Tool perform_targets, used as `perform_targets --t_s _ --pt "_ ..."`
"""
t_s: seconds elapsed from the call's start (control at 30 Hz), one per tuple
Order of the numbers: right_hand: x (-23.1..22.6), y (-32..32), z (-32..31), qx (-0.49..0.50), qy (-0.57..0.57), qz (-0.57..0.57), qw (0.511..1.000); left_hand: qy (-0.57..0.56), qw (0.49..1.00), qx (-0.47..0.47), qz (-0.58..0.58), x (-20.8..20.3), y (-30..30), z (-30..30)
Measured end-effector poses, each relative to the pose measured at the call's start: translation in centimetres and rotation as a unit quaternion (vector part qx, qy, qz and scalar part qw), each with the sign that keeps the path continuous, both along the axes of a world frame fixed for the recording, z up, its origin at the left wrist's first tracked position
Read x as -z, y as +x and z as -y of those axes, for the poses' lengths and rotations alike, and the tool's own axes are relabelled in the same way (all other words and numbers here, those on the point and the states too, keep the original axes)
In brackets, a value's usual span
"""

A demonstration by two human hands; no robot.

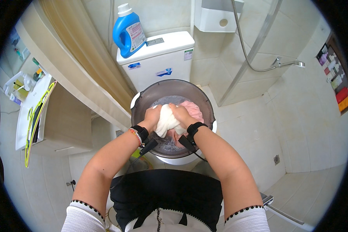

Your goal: The person hand-washes a pink cloth in a basin of soapy water, repeatedly submerging, agitating, and wringing the fabric. The person continues to manipulate the cloth in the basin throughout the clip.

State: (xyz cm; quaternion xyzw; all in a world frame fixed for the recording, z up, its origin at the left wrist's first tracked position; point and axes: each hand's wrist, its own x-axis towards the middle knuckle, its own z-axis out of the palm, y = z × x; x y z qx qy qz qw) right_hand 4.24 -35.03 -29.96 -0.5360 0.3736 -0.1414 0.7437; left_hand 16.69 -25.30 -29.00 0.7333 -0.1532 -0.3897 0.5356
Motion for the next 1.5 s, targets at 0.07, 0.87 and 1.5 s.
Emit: perform_targets --t_s 0.07,0.87,1.5 --pt "0.2 -0.7 1.1 -0.029 -0.124 -0.024 0.992 0.069 0.992 0.049 0.095 0.4 0.5 0.1" --pt "2.5 0.4 0.5 -0.433 -0.514 -0.365 0.644 0.357 0.706 0.555 0.257 3.0 2.1 0.1" --pt "-3.4 -0.5 1.1 -0.446 -0.483 -0.225 0.719 0.316 0.817 0.469 0.111 -1.8 3.8 -2.4"
